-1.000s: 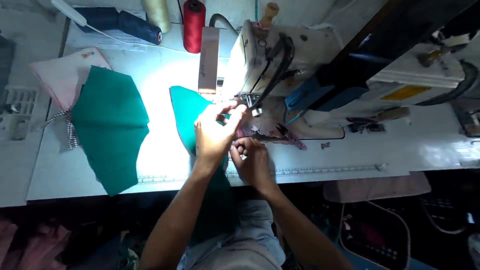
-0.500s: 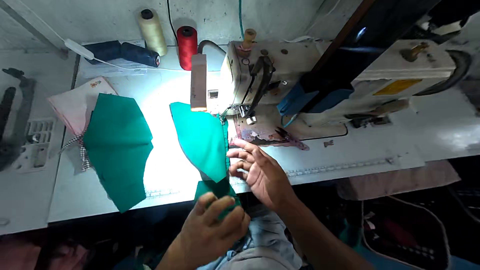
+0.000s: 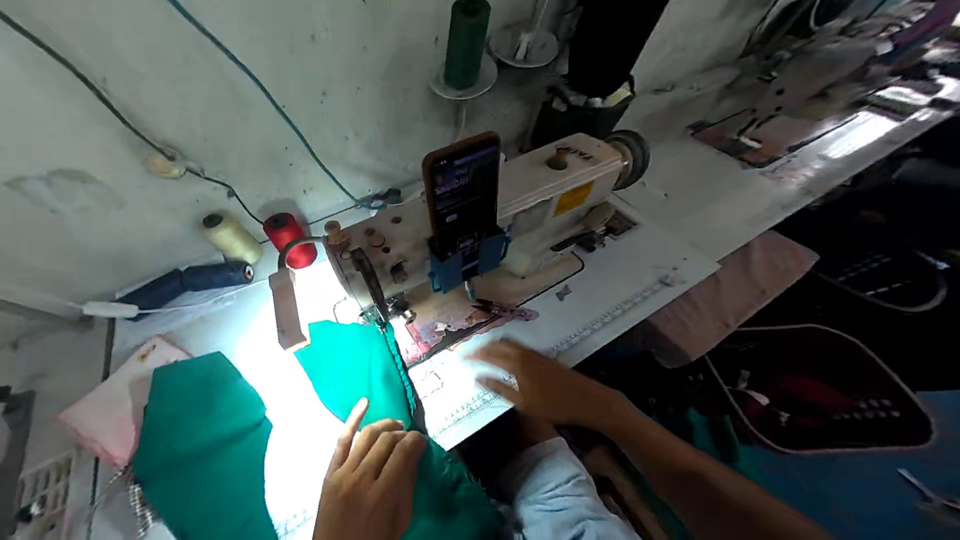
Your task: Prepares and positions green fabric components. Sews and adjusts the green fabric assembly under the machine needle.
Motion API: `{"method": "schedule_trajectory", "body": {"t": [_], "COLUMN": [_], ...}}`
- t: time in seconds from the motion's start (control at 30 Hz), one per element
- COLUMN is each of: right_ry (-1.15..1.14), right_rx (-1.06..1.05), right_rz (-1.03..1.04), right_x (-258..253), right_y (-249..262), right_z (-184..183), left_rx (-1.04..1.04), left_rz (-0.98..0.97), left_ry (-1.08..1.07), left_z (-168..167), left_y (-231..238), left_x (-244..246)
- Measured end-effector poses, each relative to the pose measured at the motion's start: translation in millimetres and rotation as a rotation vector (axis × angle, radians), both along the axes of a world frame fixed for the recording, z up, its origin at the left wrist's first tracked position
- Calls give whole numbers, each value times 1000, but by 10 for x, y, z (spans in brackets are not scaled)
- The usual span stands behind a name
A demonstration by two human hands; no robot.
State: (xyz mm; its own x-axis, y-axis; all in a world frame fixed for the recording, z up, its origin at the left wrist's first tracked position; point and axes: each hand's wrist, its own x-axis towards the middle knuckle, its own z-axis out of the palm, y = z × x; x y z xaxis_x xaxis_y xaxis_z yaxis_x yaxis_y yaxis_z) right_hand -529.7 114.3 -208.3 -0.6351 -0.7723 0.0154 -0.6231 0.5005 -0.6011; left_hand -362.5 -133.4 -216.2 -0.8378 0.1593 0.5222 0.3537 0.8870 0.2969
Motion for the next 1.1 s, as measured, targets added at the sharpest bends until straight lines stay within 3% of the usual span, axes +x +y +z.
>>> {"method": "schedule_trajectory", "body": {"t": [0.1,0.23,0.3,0.4,0.47,0.6,0.7,0.9,1.1], "right_ry": [280,493,399,-139,-323,60,210,299,265], "right_rx": [176,218,116,-67,-150,-150,-122,-8,81], "right_rz": [-346,-373,-417,-379,-256,-122,-92,-41,-189], "right_x": [-417,-451,-313,26,344,677,738,643,413], "right_y": [-13,-10,-7,22,52,-45,-187,-384,-192], "right_z": [-490,-648,-546,-152,3,213,226,54,-135], "left_rx": [10,75,114,159,189,219,206,157,245], "left_rz": [63,153,194,233,224,175,162,206,252], "left_ry": [13,22,19,-28,-74,-110,-100,-106,-149], "left_z": [-22,-36,-19,65,78,113,118,108,-32], "left_y": [5,69,86,127,146,157,178,147,0], "left_x": [19,77,46,-38,-15,-21,-18,-26,-38]}}
